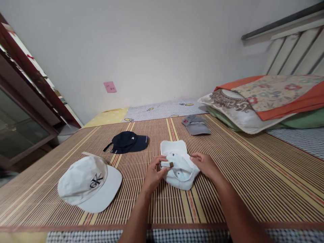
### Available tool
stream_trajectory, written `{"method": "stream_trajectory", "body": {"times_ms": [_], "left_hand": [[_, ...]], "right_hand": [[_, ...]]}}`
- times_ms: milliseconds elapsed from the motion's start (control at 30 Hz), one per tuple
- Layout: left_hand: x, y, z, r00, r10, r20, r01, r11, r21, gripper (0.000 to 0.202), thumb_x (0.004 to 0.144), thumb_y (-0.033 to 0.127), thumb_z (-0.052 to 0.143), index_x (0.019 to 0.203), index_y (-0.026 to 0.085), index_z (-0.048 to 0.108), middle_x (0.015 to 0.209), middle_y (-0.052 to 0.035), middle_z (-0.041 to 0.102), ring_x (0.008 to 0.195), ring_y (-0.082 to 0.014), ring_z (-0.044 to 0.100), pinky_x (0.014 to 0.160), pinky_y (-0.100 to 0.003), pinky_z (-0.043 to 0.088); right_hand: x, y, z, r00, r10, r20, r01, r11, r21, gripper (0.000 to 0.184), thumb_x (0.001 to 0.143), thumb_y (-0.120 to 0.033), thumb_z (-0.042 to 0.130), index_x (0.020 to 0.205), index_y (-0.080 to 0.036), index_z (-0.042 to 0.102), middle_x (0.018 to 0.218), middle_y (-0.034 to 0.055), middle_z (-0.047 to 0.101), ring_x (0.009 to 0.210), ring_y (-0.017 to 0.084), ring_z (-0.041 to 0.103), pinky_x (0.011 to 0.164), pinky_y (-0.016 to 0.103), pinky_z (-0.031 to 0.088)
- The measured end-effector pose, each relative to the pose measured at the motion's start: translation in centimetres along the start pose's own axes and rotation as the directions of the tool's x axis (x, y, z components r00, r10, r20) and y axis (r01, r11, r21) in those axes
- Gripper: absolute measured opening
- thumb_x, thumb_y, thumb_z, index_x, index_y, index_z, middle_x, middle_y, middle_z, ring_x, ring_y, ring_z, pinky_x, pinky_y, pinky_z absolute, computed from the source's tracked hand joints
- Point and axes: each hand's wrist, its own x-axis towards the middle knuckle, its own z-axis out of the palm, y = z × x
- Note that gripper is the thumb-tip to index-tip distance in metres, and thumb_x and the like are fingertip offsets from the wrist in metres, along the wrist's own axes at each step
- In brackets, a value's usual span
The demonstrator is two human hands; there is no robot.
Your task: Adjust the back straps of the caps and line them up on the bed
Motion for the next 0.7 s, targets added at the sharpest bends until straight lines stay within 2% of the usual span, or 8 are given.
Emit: {"method": "stream_trajectory", "body": {"times_ms": [100, 233, 367, 467, 600, 700], "left_hand": [[-0.2, 0.0, 0.2, 0.999, 0.042, -0.010, -0.041, 0.998, 0.055, 0.025, 0.081, 0.015, 0.073, 0.105, 0.024, 0.072, 0.116, -0.0073, 0.070, 0.113, -0.0256, 0.065, 0.101, -0.043, 0.049], [-0.6, 0.5, 0.4, 0.985, 0.172, 0.014, -0.170, 0.955, 0.243, 0.038, 0.082, 0.009, 0.072, 0.116, 0.025, 0.067, 0.121, -0.0068, 0.069, 0.118, -0.0255, 0.062, 0.105, -0.044, 0.047], [-0.9, 0.8, 0.7, 0.967, 0.252, 0.029, -0.243, 0.885, 0.396, 0.031, 0.087, 0.010, 0.071, 0.114, 0.024, 0.067, 0.113, -0.0065, 0.072, 0.111, -0.0257, 0.063, 0.100, -0.043, 0.048], [-1.0, 0.7, 0.9, 0.972, 0.231, 0.031, -0.224, 0.890, 0.397, 0.026, 0.089, 0.008, 0.066, 0.111, 0.023, 0.068, 0.106, -0.0059, 0.073, 0.104, -0.0247, 0.064, 0.094, -0.041, 0.050], [-1.1, 0.3, 0.9, 0.991, 0.130, 0.043, -0.137, 0.940, 0.311, 0.033, 0.087, 0.002, 0.060, 0.110, 0.023, 0.068, 0.106, -0.0050, 0.074, 0.105, -0.0233, 0.064, 0.092, -0.037, 0.051], [-1.1, 0.2, 1.0, 0.995, 0.071, 0.064, -0.086, 0.959, 0.269, 0.032, 0.084, 0.007, 0.069, 0.111, 0.023, 0.068, 0.110, -0.0053, 0.072, 0.108, -0.0240, 0.065, 0.096, -0.039, 0.049]], "right_hand": [[0.1, 0.2, 0.1, 1.000, -0.004, 0.010, 0.004, 1.000, 0.020, 0.032, 0.074, -0.042, 0.066, 0.094, -0.019, 0.074, 0.084, 0.0123, 0.081, 0.079, 0.029, 0.078, 0.061, 0.033, 0.055], [0.4, 0.8, 0.2, 1.000, -0.011, 0.000, 0.011, 0.999, 0.044, 0.033, 0.073, -0.042, 0.064, 0.093, -0.018, 0.074, 0.086, 0.0137, 0.082, 0.081, 0.029, 0.078, 0.061, 0.033, 0.056], [0.7, 1.4, 0.3, 1.000, -0.013, -0.016, 0.014, 0.999, 0.053, 0.032, 0.072, -0.042, 0.065, 0.091, -0.018, 0.074, 0.088, 0.0143, 0.082, 0.080, 0.029, 0.078, 0.062, 0.033, 0.057], [0.7, 1.4, 0.3, 1.000, -0.019, -0.024, 0.020, 0.999, 0.050, 0.030, 0.072, -0.043, 0.065, 0.089, -0.020, 0.074, 0.085, 0.0137, 0.082, 0.078, 0.029, 0.077, 0.060, 0.033, 0.056], [0.6, 1.0, 0.3, 0.999, -0.042, -0.023, 0.042, 0.999, 0.034, 0.031, 0.072, -0.043, 0.064, 0.089, -0.019, 0.073, 0.083, 0.0127, 0.081, 0.077, 0.029, 0.077, 0.059, 0.033, 0.055], [0.4, 0.6, 0.2, 0.998, -0.059, -0.023, 0.059, 0.998, 0.018, 0.031, 0.072, -0.043, 0.063, 0.088, -0.019, 0.073, 0.080, 0.0114, 0.080, 0.076, 0.028, 0.076, 0.059, 0.032, 0.054]]}}
